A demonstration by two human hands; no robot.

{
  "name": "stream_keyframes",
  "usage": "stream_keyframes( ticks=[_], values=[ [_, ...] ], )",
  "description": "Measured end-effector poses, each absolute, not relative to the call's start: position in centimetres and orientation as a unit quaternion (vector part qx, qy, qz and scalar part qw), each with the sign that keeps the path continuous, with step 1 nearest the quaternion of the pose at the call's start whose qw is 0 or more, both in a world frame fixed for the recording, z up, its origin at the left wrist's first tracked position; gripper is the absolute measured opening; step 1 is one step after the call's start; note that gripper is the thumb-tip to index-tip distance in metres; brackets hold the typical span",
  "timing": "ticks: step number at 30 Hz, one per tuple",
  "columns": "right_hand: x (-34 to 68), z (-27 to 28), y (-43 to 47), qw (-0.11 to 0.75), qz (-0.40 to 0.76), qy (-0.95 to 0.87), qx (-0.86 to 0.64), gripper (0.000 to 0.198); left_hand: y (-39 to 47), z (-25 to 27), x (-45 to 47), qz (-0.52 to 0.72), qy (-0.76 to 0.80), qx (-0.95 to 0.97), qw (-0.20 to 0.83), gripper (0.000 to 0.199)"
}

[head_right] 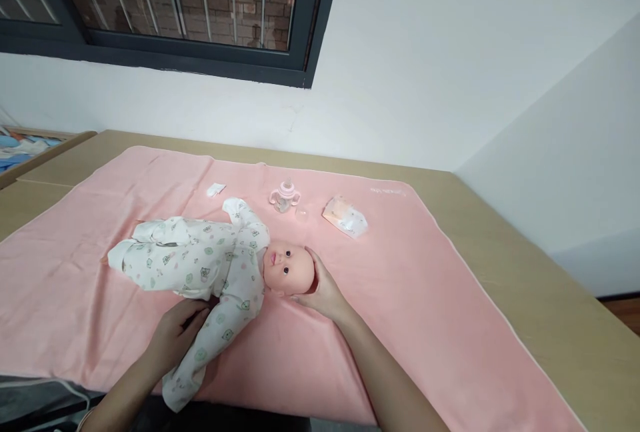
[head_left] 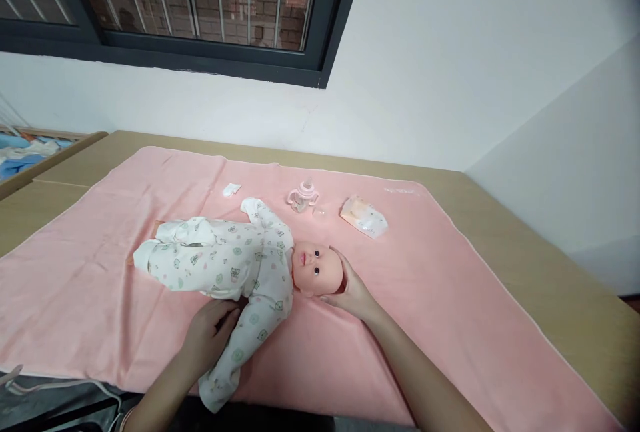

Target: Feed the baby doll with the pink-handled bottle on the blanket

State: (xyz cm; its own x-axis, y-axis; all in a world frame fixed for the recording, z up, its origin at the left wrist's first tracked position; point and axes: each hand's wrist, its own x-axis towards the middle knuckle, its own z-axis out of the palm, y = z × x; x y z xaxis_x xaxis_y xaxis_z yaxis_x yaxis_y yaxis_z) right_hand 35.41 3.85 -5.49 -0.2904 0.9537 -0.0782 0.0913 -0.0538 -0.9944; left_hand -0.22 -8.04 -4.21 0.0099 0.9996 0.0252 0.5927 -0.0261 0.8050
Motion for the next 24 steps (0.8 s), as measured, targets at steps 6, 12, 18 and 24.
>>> stream_keyframes(
  ticks=[6,12,18,24],
  values=[
    [35.2,-4.41,4.11,0.386,0.529,-0.608,-0.45,0.114,-8.16,-3.69,0.01,0.322,0.627,0.636,0.315,0.038],
    [35.53,-5.05,4.15,0.382,0.493,-0.616,-0.48,0.117,-8.21,-3.23,0.1,0.326,0.624,0.641,0.306,0.038],
    [35.37,-4.77,4.1,0.38,0.477,-0.622,-0.492,0.116,-8.1,-3.55,0.03,0.326,0.618,0.65,0.297,0.039],
    [35.39,-4.88,4.19,0.383,0.476,-0.617,-0.497,0.119,-8.14,-3.43,0.11,0.328,0.621,0.648,0.295,0.035]
  ],
)
